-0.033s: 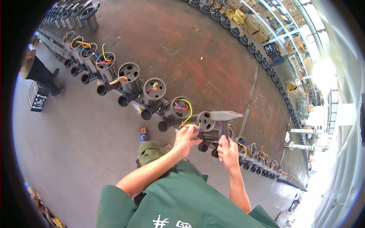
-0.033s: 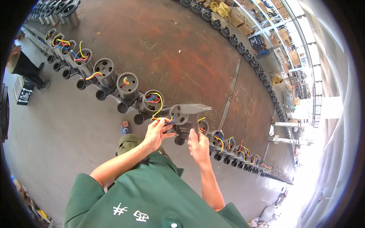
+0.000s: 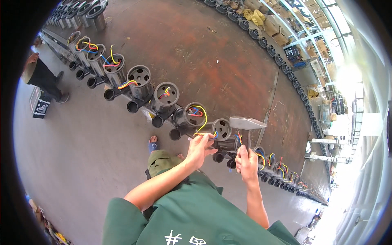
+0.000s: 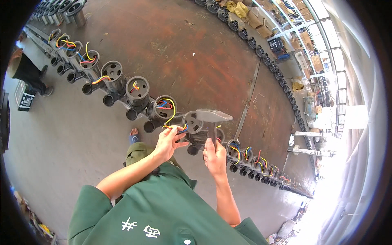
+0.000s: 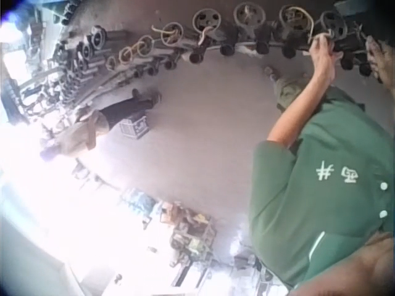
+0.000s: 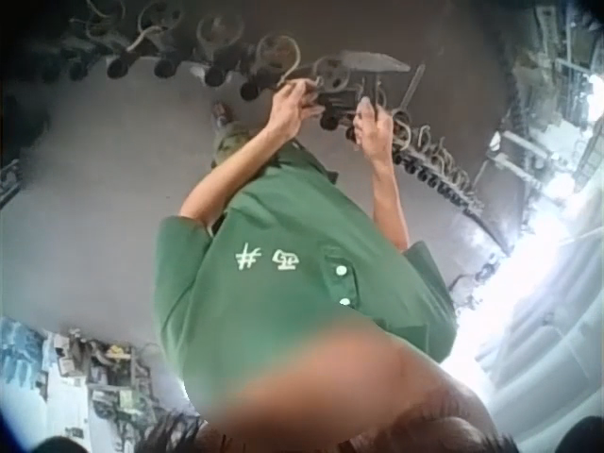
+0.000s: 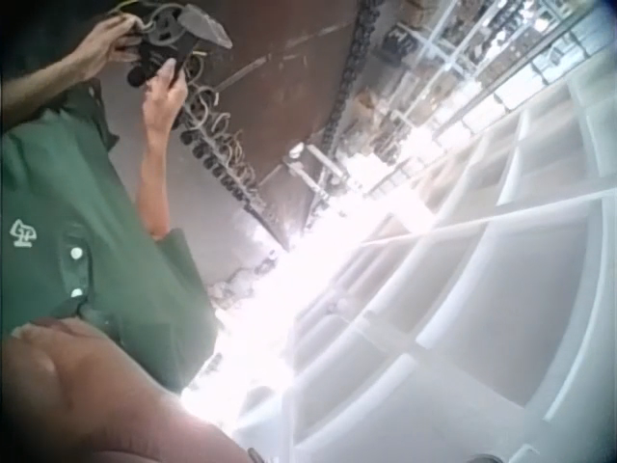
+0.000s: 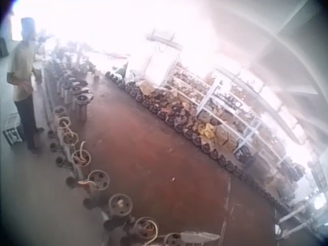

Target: The person assembles components on a conveyor line using a hammer and pliers to secure parts and wires into cylindrical housings.

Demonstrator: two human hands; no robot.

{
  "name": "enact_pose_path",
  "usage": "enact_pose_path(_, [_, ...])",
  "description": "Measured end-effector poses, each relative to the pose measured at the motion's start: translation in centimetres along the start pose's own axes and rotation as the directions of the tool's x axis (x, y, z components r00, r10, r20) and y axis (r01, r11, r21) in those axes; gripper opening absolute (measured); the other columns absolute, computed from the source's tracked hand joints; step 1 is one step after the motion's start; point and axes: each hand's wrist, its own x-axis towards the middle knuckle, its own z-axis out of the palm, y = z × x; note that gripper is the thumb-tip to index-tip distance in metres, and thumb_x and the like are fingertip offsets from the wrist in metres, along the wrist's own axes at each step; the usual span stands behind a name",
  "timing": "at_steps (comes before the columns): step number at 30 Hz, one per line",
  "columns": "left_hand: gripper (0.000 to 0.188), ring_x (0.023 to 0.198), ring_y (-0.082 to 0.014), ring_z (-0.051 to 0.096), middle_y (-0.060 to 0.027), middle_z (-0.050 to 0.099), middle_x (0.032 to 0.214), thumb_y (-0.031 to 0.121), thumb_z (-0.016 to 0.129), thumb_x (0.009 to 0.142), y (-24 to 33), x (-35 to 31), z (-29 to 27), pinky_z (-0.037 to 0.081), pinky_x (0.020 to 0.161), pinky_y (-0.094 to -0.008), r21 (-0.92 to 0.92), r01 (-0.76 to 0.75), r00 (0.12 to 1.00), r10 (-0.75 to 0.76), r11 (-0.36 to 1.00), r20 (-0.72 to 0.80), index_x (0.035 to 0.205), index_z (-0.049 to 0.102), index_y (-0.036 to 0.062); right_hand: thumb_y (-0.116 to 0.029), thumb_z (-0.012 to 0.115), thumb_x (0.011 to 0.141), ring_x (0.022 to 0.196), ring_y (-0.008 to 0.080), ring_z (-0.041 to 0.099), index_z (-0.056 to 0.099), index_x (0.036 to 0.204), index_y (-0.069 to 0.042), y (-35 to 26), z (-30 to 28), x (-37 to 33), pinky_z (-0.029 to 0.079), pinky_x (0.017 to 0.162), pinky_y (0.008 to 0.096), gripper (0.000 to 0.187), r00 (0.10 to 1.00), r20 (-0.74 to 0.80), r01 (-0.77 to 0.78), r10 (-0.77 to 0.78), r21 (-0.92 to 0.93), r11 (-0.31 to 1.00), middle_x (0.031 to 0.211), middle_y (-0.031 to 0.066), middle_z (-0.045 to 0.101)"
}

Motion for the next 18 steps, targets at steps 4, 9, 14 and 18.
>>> enact_pose_path(4, [0.026, 0.123, -0.0313, 0.055, -0.0093, 0.062, 0.128, 0.031, 0.054, 0.107, 0.0, 0.4, -0.2, 0.060, 0.089, -0.0476, 0.008, 0.020, 1.000, -0.020, 1.000, -0.011, 0.114, 0.064, 0.0079, -0.044, 0.053, 0.106, 0.048, 0.0093, 0.046, 0.052, 0.078, -0.007, 8.3, 0.7, 2.9, 0.037, 0.044, 0.0283, 0.047, 0.903, -0.105, 0.289, -0.416, -0.568, 0.771, 0.059, -0.0028, 0.049])
enact_pose_path(9, [0.025, 0.117, -0.0280, 0.058, -0.0092, 0.064, 0.122, 0.029, 0.052, 0.108, 0.3, 0.7, 0.2, 0.059, 0.088, -0.0466, 0.021, 0.058, 0.997, -0.057, 0.998, -0.049, 0.112, 0.064, 0.0073, -0.048, 0.057, 0.103, 0.047, 0.0037, 0.038, 0.055, 0.088, -0.009, 4.2, -0.8, 2.6, 0.032, 0.040, 0.0223, 0.042, 0.982, -0.056, -0.189, 0.181, -0.269, 0.944, 0.061, -0.0074, 0.044])
enact_pose_path(14, [0.021, 0.111, -0.0261, 0.063, -0.0096, 0.065, 0.116, 0.024, 0.053, 0.107, 0.8, 0.7, 0.0, 0.061, 0.086, -0.0502, -0.028, 0.040, 0.997, -0.041, 0.999, -0.063, 0.109, 0.064, 0.0053, -0.045, 0.049, 0.108, 0.046, 0.0014, 0.036, 0.051, 0.080, -0.012, -0.3, -0.8, 1.2, 0.028, 0.041, 0.0199, 0.043, 0.999, -0.004, -0.032, 0.032, 0.060, 0.998, 0.060, -0.0081, 0.044])
enact_pose_path(18, [0.019, 0.108, -0.0243, 0.066, -0.0094, 0.066, 0.114, 0.022, 0.054, 0.107, 1.0, 0.3, 0.9, 0.061, 0.087, -0.0531, -0.029, 0.059, 0.995, -0.061, 0.998, -0.074, 0.108, 0.063, 0.0049, -0.052, 0.046, 0.107, 0.049, 0.0052, 0.044, 0.050, 0.071, -0.011, 9.9, 0.0, 4.3, 0.034, 0.043, 0.0245, 0.054, 0.938, -0.083, 0.233, -0.336, -0.565, 0.791, 0.056, -0.0052, 0.045])
